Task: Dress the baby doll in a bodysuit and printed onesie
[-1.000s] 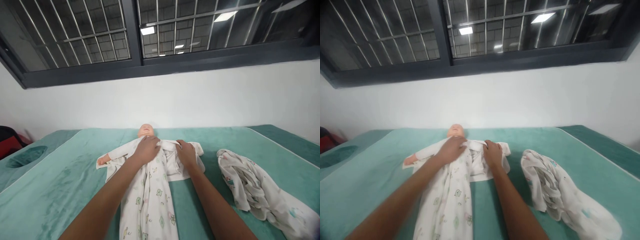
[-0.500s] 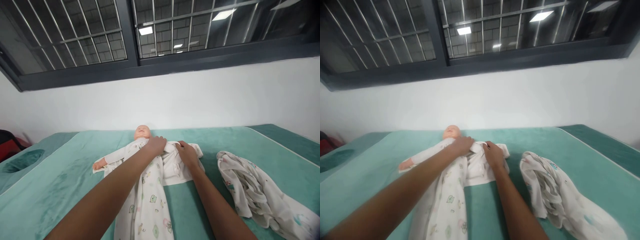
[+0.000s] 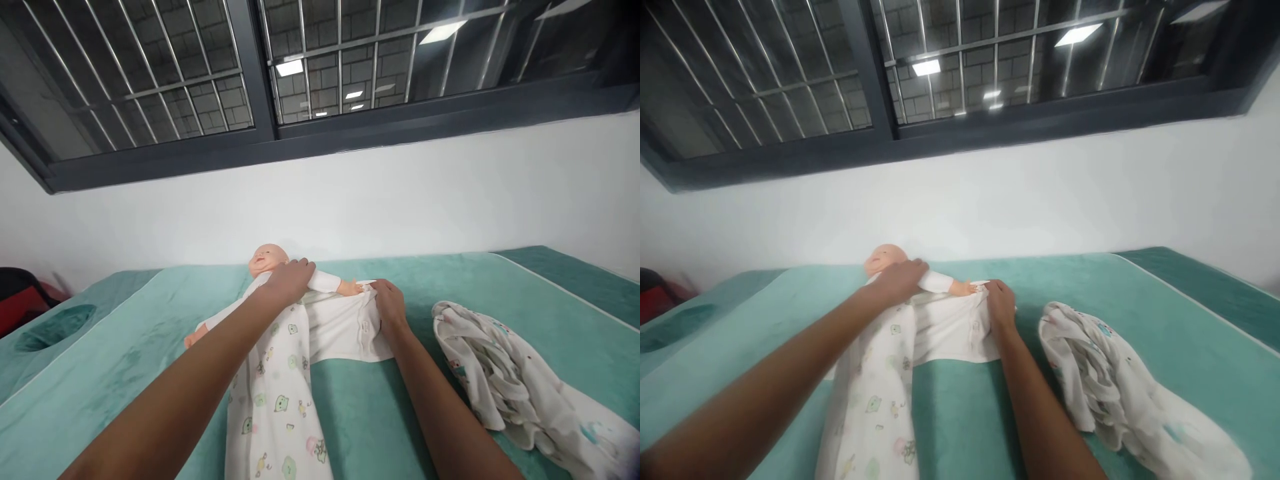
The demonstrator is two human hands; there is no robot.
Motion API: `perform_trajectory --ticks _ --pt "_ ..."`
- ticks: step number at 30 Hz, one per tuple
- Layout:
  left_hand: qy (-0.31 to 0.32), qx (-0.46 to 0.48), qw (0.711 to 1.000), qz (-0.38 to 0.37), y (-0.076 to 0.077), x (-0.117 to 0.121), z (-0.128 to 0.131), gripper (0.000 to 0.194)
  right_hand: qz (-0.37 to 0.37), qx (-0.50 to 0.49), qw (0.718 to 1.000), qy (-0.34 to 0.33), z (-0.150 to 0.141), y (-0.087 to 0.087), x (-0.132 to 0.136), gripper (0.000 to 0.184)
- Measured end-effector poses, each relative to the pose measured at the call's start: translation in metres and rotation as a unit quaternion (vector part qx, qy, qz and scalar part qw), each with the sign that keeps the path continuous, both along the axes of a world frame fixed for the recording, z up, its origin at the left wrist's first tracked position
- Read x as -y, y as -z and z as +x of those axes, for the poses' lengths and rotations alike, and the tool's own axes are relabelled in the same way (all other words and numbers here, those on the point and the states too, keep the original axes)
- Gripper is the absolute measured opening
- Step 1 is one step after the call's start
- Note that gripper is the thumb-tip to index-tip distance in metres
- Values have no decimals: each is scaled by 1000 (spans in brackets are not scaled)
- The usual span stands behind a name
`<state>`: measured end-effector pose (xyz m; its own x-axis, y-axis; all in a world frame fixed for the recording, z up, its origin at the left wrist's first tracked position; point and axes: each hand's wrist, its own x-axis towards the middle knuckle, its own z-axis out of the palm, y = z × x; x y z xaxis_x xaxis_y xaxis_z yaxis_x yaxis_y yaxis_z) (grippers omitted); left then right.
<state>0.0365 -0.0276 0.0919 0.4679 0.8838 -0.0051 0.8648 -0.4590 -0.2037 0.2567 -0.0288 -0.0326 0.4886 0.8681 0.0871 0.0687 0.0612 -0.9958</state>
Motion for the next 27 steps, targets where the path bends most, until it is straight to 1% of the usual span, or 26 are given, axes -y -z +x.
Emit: perform_trajectory --ticks 3,6,9,10,11,12,13,15,16,17,18,19,21,22,23,24,25,27 --pt "-6 15 1000 9 5 -1 0 20 8 -41 999 -14 -2 2 -4 28" --pt "-13 29 999 6 17 -4 10 25 33 -87 995 -49 -3 2 -8 34" --pt "-30 39 999 -14 33 -8 23 25 68 -201 976 -58 0 0 -9 31" --pt "-35 43 998 -21 37 -8 27 25 74 -231 969 -53 1 -1 -9 29" --pt "-39 50 998 -26 40 -7 28 25 77 -240 967 -47 2 -1 -9 27" --pt "-41 59 997 -27 41 -4 28 25 76 -220 972 -41 1 -2 -8 25" --pt "-41 71 996 -25 42 -1 25 25 78 -174 981 -37 -2 -2 -7 25" --pt "-45 100 994 -6 42 11 10 29 103 -29 993 -39 -13 -3 -2 27" --pt "-53 128 990 9 44 18 -1 31 125 51 990 -50 -21 -3 2 28" --pt "-67 161 984 28 47 26 -14 34 149 125 978 -71 -31 -3 7 29" --pt "-88 229 968 53 52 33 -27 34 170 186 962 -104 -42 -3 13 31" --pt "-105 301 945 73 59 40 -41 33 183 235 943 -147 -54 -4 20 31" --pt "-138 431 887 96 77 51 -64 34 185 303 905 -235 -73 -4 32 33" --pt "-153 478 859 102 86 54 -72 36 175 325 890 -268 -81 -5 37 34" --pt "-167 514 835 104 96 56 -77 38 162 337 881 -289 -86 -5 40 36" --pt "-179 540 815 107 104 57 -80 39 146 340 880 -299 -90 -5 42 40" --pt "-188 557 801 111 111 56 -80 39 130 336 882 -302 -92 -5 42 43" --pt "-198 574 785 125 119 53 -77 37 99 320 892 -303 -94 -4 39 50"
